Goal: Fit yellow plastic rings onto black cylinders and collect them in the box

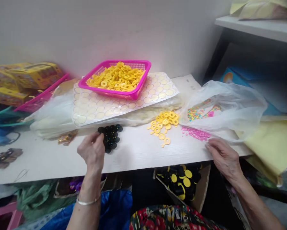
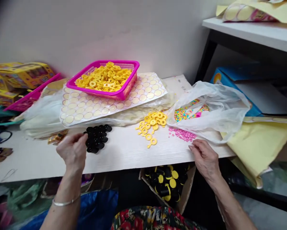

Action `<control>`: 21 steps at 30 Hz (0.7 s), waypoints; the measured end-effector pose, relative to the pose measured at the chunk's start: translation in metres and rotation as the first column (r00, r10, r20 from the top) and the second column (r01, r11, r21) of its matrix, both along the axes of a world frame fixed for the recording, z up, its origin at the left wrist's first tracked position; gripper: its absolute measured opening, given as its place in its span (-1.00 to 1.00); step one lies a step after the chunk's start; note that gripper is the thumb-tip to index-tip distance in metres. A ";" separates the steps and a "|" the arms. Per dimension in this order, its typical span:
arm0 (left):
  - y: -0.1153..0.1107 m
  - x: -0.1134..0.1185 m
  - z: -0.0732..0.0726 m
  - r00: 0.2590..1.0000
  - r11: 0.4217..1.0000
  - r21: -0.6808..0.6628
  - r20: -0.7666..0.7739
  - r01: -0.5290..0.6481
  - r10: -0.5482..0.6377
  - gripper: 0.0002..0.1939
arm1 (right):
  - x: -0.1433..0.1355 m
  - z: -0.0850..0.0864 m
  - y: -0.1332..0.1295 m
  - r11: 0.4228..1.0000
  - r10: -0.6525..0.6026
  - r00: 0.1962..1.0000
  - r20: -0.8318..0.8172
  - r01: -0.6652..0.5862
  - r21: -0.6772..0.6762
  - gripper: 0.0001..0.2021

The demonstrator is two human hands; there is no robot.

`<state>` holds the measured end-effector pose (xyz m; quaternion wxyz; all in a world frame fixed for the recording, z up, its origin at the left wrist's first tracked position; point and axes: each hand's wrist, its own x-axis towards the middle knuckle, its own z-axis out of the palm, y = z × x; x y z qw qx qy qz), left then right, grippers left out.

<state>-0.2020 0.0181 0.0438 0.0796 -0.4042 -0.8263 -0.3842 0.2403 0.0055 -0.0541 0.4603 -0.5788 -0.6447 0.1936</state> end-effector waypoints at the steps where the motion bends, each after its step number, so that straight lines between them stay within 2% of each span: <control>1: -0.019 0.002 -0.010 0.999 0.999 -0.022 0.043 -0.032 0.033 -0.74 | -0.002 -0.001 0.002 1.000 0.014 1.000 0.001 -0.014 0.007 -0.89; 4: -0.057 0.008 -0.038 0.997 0.994 -0.078 0.009 -0.073 0.074 -0.72 | -0.008 -0.001 0.007 0.999 0.033 0.999 0.031 -0.034 0.028 -0.90; 7: -0.065 0.010 -0.054 0.984 0.989 -0.125 -0.168 -0.078 0.056 -0.68 | -0.011 0.000 0.010 1.000 0.017 0.997 0.074 -0.018 0.013 -0.91; 11: -0.046 0.010 -0.059 0.940 0.990 -0.102 -0.336 -0.102 0.062 -0.55 | -0.007 0.003 0.015 0.997 -0.044 0.990 0.136 0.051 -0.052 -0.88; 16: -0.026 0.017 -0.058 0.957 0.990 -0.123 -0.288 -0.067 0.029 -0.64 | 0.001 -0.001 0.021 0.989 -0.068 0.971 0.231 0.096 -0.111 -0.87; 19: -0.025 0.009 -0.060 0.955 0.991 -0.123 -0.295 -0.054 0.016 -0.64 | 0.001 -0.005 0.023 0.984 -0.092 0.955 0.281 0.130 -0.120 -0.89; 21: -0.025 0.003 -0.061 0.952 0.996 -0.072 -0.306 -0.044 0.019 -0.64 | 0.000 -0.006 0.024 0.978 -0.128 0.938 0.321 0.173 -0.117 -0.90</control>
